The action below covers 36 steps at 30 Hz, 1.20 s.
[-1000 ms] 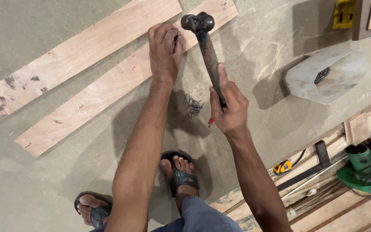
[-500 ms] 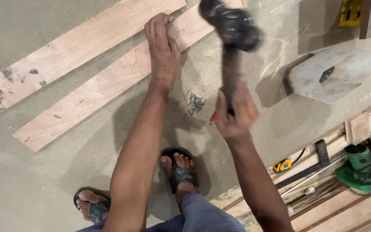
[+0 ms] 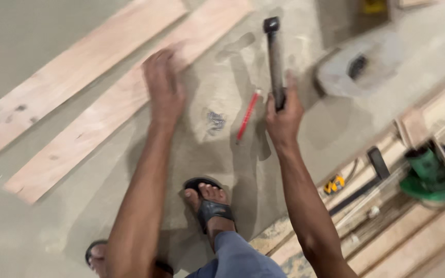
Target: The person hammers nails into wooden planks on the floor, marks a plank with a pencil, and applies glue to the edges of the planks. The person uses a hammer, pencil, and glue container during the process.
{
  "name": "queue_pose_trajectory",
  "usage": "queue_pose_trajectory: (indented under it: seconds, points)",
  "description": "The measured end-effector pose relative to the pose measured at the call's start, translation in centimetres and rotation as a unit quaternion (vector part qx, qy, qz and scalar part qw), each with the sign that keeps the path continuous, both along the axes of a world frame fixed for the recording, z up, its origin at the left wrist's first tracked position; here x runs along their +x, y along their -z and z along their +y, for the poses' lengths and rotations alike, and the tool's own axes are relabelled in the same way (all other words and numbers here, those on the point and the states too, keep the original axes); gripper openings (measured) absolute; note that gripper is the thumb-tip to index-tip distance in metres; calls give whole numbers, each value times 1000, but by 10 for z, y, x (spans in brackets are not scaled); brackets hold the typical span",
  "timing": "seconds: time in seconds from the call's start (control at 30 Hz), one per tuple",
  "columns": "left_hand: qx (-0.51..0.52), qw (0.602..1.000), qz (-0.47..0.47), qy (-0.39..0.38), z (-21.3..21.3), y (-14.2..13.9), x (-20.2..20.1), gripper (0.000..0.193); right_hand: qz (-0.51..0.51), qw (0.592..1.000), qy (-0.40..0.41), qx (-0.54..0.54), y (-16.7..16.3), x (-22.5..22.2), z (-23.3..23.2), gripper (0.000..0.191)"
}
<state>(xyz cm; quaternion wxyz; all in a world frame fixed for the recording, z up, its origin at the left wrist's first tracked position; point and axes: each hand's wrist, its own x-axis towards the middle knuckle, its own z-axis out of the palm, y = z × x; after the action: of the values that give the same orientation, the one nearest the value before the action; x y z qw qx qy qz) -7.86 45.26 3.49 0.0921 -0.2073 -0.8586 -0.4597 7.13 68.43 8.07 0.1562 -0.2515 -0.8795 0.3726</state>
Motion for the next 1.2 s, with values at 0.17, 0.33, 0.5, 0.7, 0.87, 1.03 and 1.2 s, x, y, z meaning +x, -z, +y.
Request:
queue_pose_trajectory:
  seconds: [0.17, 0.33, 0.5, 0.7, 0.87, 1.03, 1.2]
  points:
    - [17, 999, -32, 11, -4, -8, 41, 39, -36, 986, 29, 158, 7, 26, 24, 55]
    - [26, 999, -3, 28, 16, -16, 52, 31, 45, 990, 11, 135, -13, 10, 39, 53]
    - [51, 997, -39, 39, 35, -19, 76, 23, 22, 997, 20, 68, -18, -52, 90, 67]
    - [89, 994, -50, 27, 25, -14, 86, 23, -38, 990, 128, 36, 3, -52, 138, 73]
    - [120, 987, -103, -13, 9, -16, 79, 24, 418, 783, 76, -455, -12, -83, 211, 67]
    - [125, 986, -101, -39, 4, -14, 64, 25, 274, 802, 178, -500, -42, -128, 261, 53]
    - [161, 976, -139, -46, -1, -8, 65, 23, 178, 835, 125, -506, -46, -154, 249, 39]
